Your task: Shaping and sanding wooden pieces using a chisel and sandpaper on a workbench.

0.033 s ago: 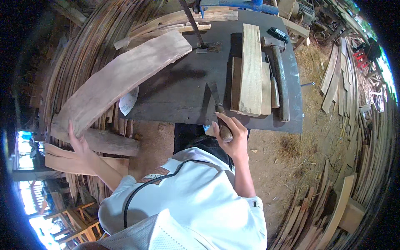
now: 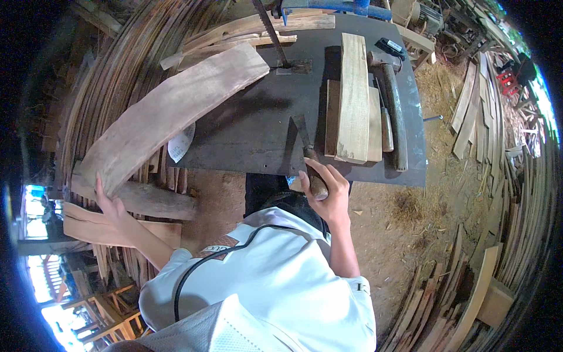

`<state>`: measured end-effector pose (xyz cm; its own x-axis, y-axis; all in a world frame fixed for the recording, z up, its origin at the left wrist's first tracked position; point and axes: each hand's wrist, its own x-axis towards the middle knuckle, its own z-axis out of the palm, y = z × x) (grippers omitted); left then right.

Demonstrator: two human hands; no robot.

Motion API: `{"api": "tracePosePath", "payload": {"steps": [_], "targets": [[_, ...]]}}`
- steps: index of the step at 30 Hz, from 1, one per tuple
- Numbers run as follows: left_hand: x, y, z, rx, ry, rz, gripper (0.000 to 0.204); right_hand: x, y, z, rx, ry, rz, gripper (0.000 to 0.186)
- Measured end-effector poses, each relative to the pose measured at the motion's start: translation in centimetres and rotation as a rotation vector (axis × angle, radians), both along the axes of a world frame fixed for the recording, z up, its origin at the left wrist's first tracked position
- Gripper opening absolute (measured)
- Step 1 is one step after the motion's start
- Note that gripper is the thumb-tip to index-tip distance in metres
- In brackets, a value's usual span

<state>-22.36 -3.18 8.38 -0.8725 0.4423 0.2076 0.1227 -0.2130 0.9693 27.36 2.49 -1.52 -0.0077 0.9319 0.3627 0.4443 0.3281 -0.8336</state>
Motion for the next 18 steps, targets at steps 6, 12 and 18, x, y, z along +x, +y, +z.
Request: {"api": "tracePosePath", "payload": {"steps": [6,12,18], "targets": [[1.7,-4.0,-0.6,0.185,0.074,0.063,0.077,-0.1,-0.1,-0.2,0.009,0.029,-0.005,0.026],[1.7,-6.8,-2.8,0.238,0.378,0.062,0.093,0.1,-0.3,-0.4,0.100,0.027,-0.068,0.023],[-1.0,-9.6,-8.8,0.274,0.624,0.091,0.088,0.7,-2.7,-0.3,0.089,0.132,-0.198,0.014]]}}
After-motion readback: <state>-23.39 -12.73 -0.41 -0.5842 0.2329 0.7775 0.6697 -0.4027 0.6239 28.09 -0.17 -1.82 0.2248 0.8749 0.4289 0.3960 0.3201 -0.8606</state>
